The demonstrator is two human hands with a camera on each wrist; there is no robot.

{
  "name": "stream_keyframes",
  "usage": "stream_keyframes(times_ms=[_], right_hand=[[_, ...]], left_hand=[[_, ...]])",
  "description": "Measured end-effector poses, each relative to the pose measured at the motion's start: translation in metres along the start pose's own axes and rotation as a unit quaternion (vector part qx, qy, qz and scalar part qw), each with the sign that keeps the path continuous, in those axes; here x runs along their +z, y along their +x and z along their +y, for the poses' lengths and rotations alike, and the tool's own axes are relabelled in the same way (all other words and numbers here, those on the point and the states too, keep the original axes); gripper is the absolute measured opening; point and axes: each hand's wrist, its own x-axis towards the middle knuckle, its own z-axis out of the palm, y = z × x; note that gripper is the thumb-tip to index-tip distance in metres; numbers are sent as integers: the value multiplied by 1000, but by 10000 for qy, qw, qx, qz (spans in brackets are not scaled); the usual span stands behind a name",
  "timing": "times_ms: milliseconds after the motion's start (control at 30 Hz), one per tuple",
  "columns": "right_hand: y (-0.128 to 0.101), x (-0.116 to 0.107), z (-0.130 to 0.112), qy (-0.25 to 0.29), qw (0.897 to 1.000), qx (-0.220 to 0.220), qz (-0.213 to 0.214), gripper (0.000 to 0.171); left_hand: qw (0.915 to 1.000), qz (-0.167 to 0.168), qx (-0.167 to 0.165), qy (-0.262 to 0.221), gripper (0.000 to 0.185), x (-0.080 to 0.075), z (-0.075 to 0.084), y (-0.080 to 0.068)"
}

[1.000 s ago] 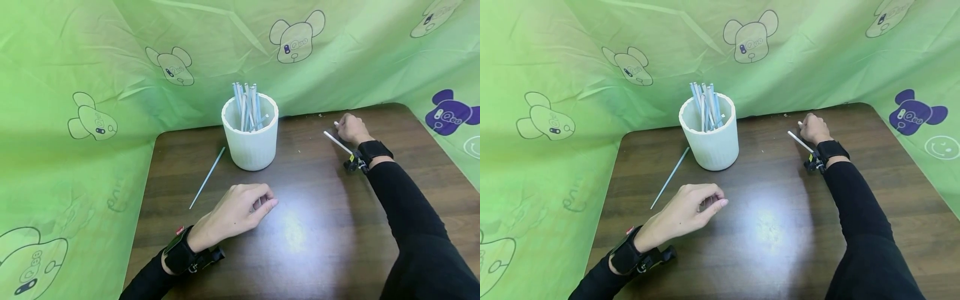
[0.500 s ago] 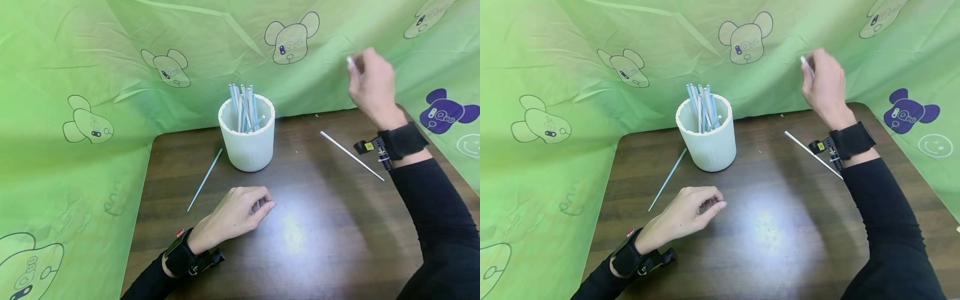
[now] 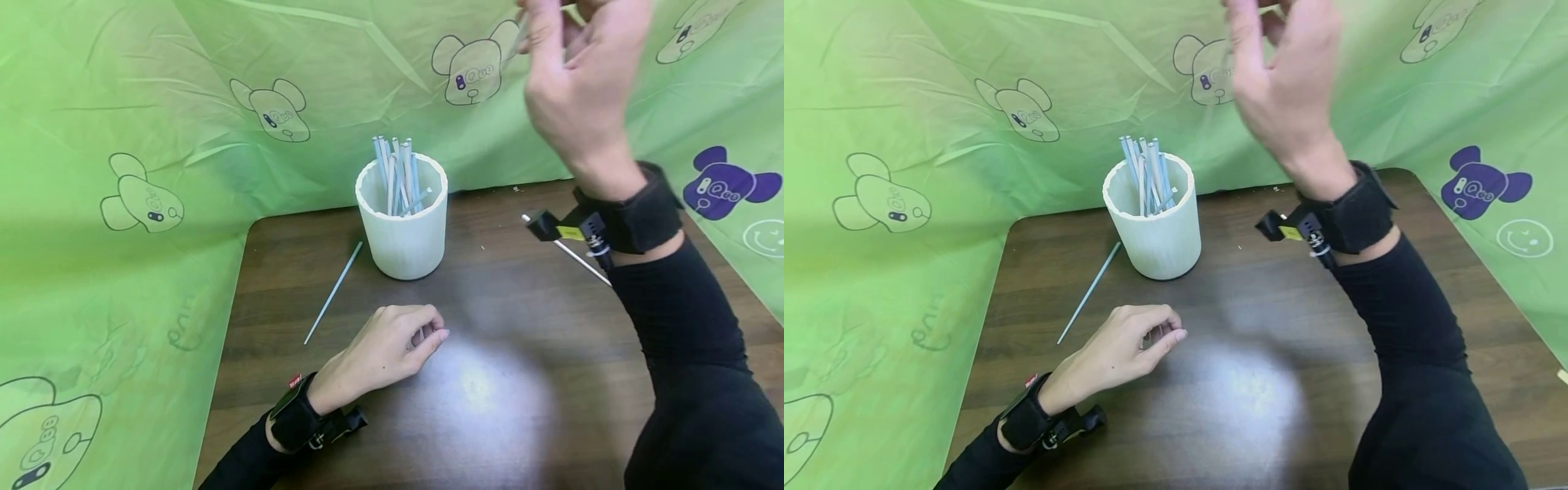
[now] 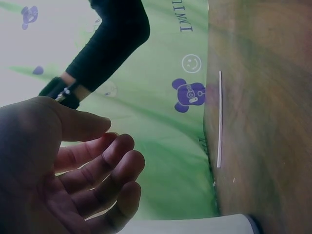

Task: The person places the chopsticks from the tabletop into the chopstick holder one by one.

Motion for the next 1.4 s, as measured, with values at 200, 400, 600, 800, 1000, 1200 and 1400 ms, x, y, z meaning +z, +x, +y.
stream_keyframes(times_ms=[200,400,600,800,1000,1200,1400], right_hand=[[-21,40,-1,126,9934,-264,-1112,17],[-37,61,24,-668,9663,-890,-2323,23],[-58,73,58,-1036,9478,323,-2997,24],[-77,77,89,-1294,9121,834,-3800,21],[-89,71,106,-2119,8550,654,-4688,17],[-84,65,102,-2410,8539,436,-4593,30],[-75,59,91,-2535,8692,105,-4243,32]], left_hand=[[10000,-5,-46,-21,7,1,0,-1],[10000,46,-60,-37,7,2,-1,-2],[9999,29,-131,-53,6,3,-4,-3],[9997,30,-244,-88,6,6,-6,-5],[9994,66,-278,-173,5,7,-8,-4],[9993,129,-302,-200,5,4,-17,-3],[9980,248,-587,36,6,1,-41,-1]])
